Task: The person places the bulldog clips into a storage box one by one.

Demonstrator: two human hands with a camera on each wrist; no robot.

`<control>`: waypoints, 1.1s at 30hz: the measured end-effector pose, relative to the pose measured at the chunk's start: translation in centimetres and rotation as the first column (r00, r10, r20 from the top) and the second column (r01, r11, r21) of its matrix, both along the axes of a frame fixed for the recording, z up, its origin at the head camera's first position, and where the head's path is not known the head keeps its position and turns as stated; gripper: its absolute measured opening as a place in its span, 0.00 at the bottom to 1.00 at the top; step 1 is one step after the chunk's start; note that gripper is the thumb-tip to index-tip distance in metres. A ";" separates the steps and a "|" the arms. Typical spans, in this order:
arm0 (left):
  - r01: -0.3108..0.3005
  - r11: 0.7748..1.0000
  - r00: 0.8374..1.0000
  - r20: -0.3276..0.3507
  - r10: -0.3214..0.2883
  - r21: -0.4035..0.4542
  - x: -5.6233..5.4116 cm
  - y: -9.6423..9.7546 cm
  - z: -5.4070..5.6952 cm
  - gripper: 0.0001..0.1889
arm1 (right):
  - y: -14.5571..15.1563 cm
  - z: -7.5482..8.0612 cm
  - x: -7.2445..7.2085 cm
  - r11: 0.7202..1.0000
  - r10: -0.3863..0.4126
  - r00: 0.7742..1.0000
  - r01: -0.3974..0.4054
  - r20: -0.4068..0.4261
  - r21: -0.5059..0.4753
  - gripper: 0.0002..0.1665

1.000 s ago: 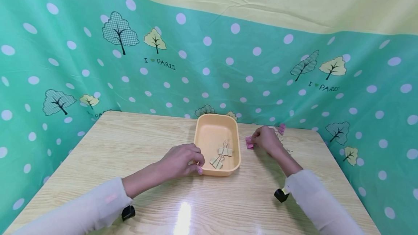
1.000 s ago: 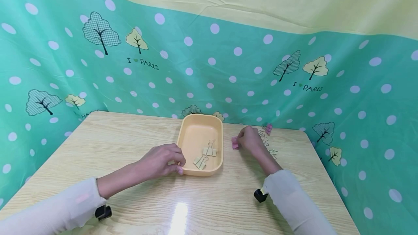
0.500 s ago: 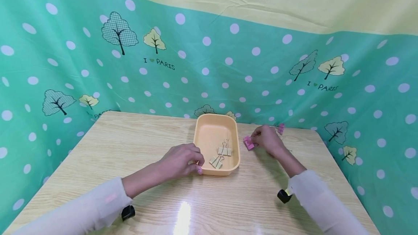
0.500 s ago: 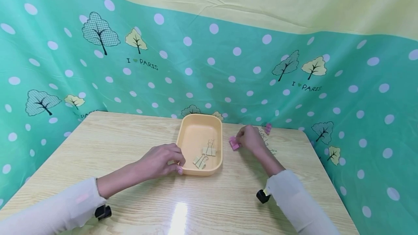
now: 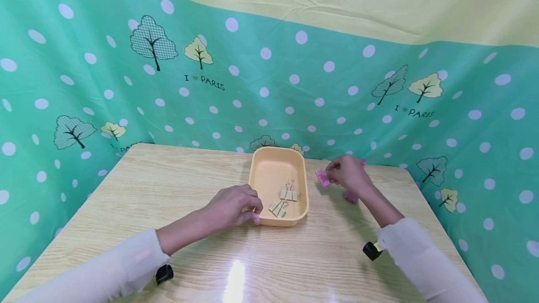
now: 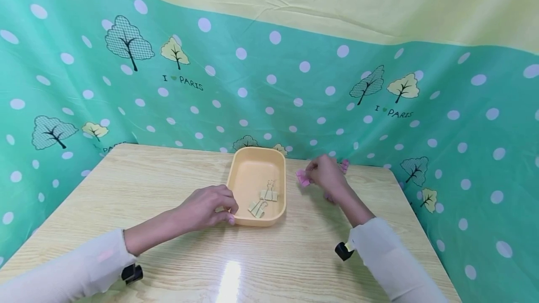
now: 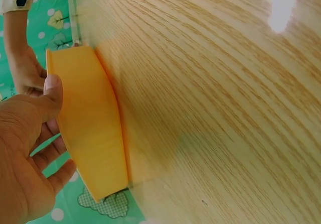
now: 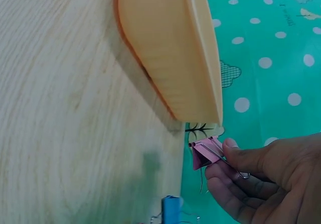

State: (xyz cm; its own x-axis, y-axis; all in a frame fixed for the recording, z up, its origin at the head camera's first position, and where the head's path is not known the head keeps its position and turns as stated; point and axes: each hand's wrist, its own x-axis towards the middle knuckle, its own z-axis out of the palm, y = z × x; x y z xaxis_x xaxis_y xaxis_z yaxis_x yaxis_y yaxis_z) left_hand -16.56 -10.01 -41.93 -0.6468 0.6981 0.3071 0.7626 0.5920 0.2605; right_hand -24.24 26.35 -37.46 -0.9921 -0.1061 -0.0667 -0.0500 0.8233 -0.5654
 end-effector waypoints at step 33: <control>-0.005 1.000 1.000 0.004 0.005 -0.002 0.1 0.0 0.1 0.11 | -5.6 3.2 2.1 0.994 0.100 0.993 -0.102 -0.063 -0.030 0.06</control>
